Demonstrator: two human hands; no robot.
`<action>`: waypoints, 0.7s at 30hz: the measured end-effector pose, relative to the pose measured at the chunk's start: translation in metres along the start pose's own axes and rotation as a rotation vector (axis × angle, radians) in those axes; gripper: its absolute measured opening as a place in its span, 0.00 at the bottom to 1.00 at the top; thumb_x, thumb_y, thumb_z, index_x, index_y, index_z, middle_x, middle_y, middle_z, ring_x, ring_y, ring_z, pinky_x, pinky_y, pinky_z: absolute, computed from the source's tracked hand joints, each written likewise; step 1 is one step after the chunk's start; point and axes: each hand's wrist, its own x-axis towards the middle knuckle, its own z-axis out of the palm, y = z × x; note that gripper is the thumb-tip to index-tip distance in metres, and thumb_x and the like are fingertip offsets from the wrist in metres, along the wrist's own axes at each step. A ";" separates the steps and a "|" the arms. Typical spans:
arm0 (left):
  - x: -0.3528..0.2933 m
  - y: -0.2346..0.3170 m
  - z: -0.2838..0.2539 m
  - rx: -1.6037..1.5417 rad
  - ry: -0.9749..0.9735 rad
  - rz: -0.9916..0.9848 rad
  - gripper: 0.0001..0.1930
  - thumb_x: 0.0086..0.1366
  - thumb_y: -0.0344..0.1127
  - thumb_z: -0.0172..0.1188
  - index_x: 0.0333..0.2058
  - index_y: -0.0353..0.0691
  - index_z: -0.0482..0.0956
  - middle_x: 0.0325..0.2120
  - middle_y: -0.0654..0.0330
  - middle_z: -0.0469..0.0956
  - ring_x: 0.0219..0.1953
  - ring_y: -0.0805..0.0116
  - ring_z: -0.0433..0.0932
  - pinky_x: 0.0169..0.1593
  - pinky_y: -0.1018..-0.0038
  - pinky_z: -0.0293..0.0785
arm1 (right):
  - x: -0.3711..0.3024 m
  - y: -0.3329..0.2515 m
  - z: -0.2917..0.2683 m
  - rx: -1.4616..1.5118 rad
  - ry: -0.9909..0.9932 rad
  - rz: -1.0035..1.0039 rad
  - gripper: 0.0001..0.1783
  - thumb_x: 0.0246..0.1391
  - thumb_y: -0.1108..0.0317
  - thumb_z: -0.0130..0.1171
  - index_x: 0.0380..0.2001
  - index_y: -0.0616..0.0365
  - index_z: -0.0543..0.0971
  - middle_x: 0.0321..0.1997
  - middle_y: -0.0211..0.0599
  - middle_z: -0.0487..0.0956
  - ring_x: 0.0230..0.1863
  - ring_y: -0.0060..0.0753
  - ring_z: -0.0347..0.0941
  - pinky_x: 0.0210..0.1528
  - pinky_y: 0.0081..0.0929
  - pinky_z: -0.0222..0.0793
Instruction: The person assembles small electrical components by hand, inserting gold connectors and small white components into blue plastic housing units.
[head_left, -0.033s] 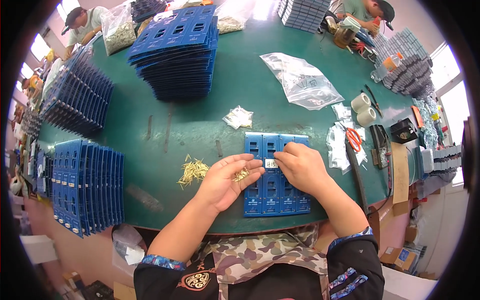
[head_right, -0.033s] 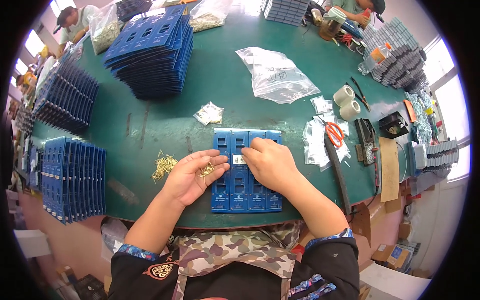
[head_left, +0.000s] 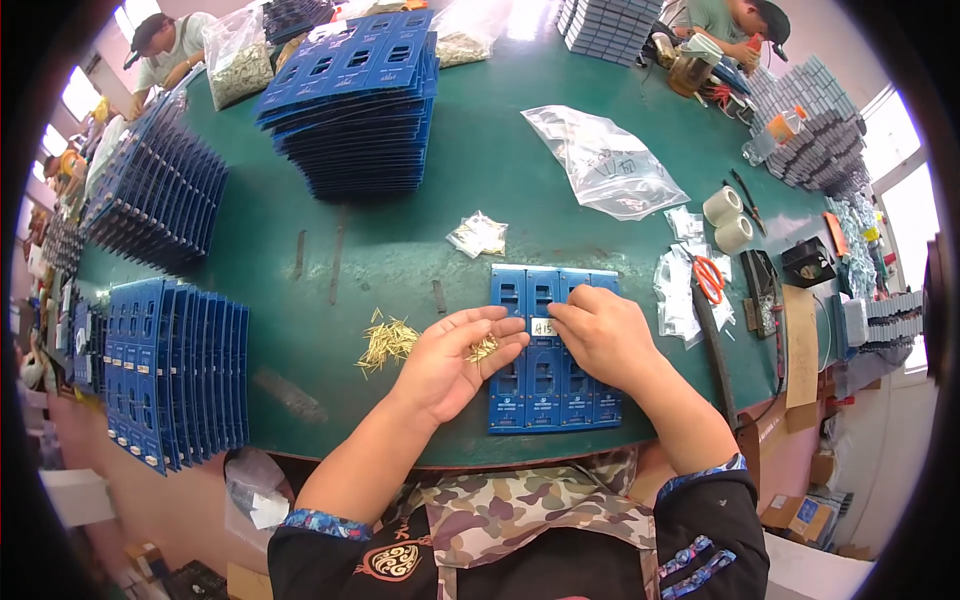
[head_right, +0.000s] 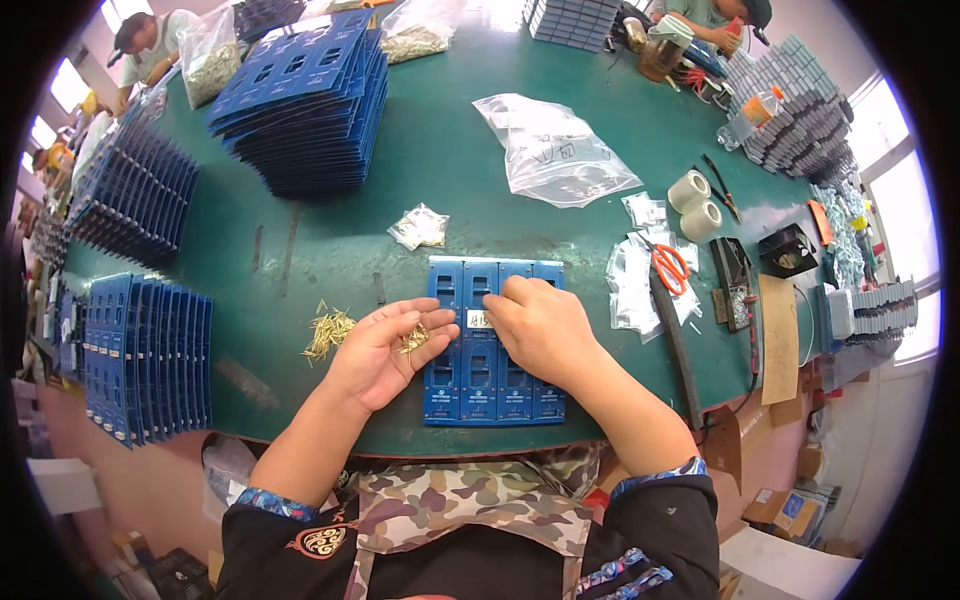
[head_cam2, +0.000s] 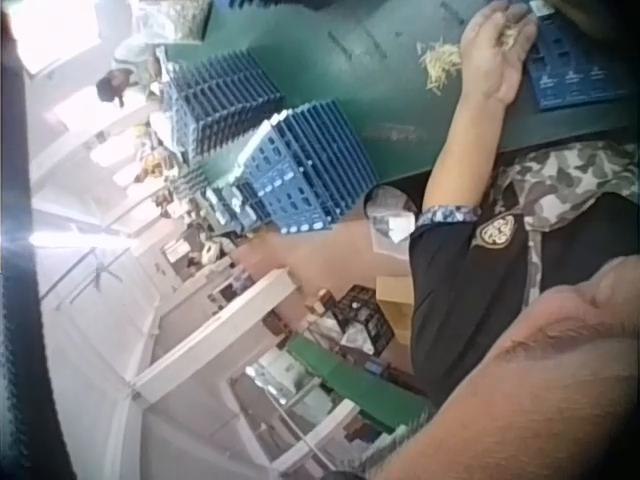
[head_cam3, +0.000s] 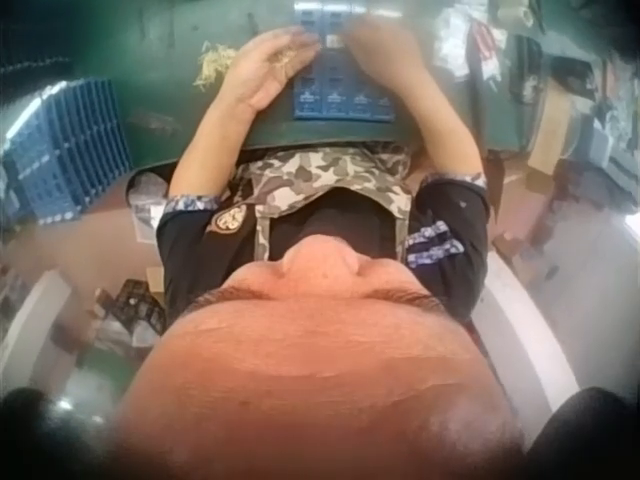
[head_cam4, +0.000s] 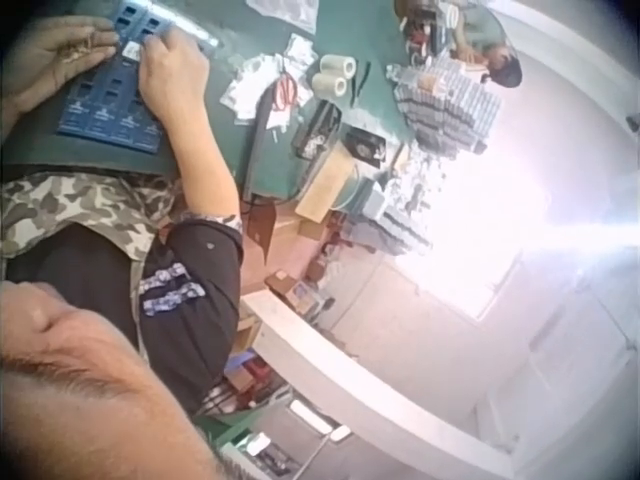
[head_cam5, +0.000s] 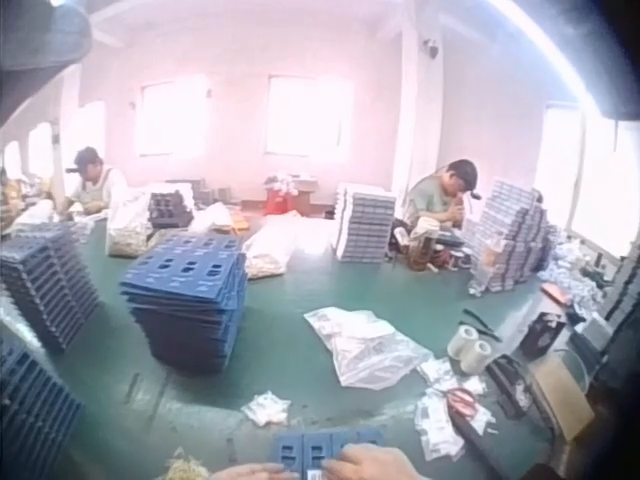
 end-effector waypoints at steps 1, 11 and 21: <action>0.000 0.000 0.000 -0.022 -0.011 0.019 0.14 0.67 0.29 0.48 0.48 0.24 0.68 0.45 0.41 0.73 0.48 0.50 0.76 0.51 0.67 0.79 | 0.000 0.000 -0.001 0.001 -0.002 -0.001 0.07 0.48 0.67 0.60 0.32 0.55 0.80 0.27 0.33 0.73 0.31 0.38 0.74 0.31 0.33 0.71; 0.001 0.001 -0.002 -0.119 0.025 0.055 0.18 0.70 0.39 0.45 0.47 0.26 0.68 0.46 0.41 0.72 0.48 0.50 0.76 0.52 0.66 0.77 | -0.004 -0.003 0.000 -0.087 -0.011 -0.044 0.09 0.48 0.67 0.61 0.34 0.56 0.81 0.28 0.32 0.71 0.30 0.34 0.73 0.29 0.30 0.71; -0.001 0.002 0.000 -0.163 0.000 0.048 0.21 0.72 0.44 0.42 0.45 0.28 0.69 0.42 0.43 0.75 0.47 0.50 0.77 0.51 0.65 0.77 | -0.005 -0.005 -0.003 -0.126 -0.025 -0.048 0.10 0.48 0.68 0.60 0.35 0.56 0.81 0.28 0.32 0.72 0.30 0.34 0.72 0.29 0.30 0.71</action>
